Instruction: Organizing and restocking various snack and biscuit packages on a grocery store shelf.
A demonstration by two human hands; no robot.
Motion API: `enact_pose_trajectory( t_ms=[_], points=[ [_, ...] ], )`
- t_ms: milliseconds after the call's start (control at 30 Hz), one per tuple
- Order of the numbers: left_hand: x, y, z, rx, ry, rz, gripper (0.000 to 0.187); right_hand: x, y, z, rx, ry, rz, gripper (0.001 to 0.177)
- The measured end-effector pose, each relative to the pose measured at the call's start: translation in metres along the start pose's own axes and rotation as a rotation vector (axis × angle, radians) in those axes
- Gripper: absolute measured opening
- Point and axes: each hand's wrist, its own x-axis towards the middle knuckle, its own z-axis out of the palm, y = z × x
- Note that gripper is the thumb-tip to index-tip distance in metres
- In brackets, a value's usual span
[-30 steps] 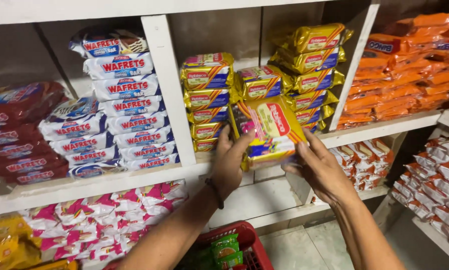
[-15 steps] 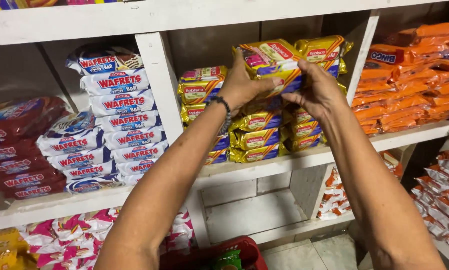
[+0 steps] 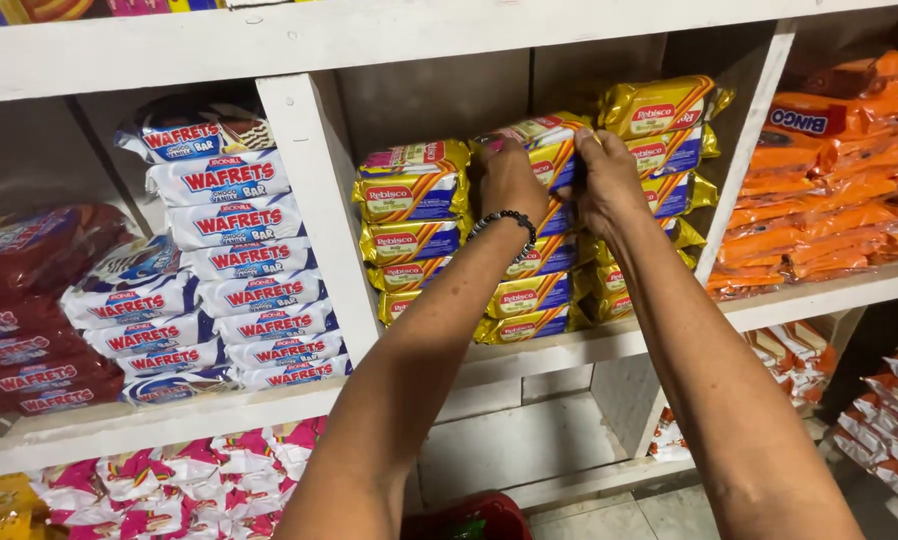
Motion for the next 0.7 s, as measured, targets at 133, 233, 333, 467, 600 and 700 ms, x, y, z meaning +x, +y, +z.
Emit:
enact_pose_trajectory(
  t_ms=[133, 233, 333, 467, 600, 700],
  points=[
    [0.001, -0.002, 0.003, 0.056, 0.095, 0.100, 0.040, -0.007, 0.005, -0.011, -0.127, -0.058, -0.058, 0.042],
    [-0.001, -0.008, 0.008, 0.097, 0.090, 0.140, 0.040, -0.018, 0.009, -0.032, -0.937, 0.023, -0.409, 0.040],
    [-0.010, -0.008, 0.004, 0.100, 0.079, 0.151, 0.045, -0.047, 0.010, -0.035, -1.164, 0.096, -0.628, 0.018],
    [-0.017, -0.010, -0.001, 0.084, 0.096, 0.087, 0.050, -0.066, 0.018, -0.034, -1.223, 0.099, -0.806, 0.032],
    [-0.023, -0.003, -0.010, 0.014, 0.108, 0.061, 0.050, -0.069, 0.028, -0.032, -1.224, 0.081, -0.884, 0.045],
    [-0.022, -0.006, -0.005, -0.087, 0.157, 0.047, 0.055, -0.054, 0.047, -0.039, -1.340, 0.116, -0.759, 0.050]
  ],
)
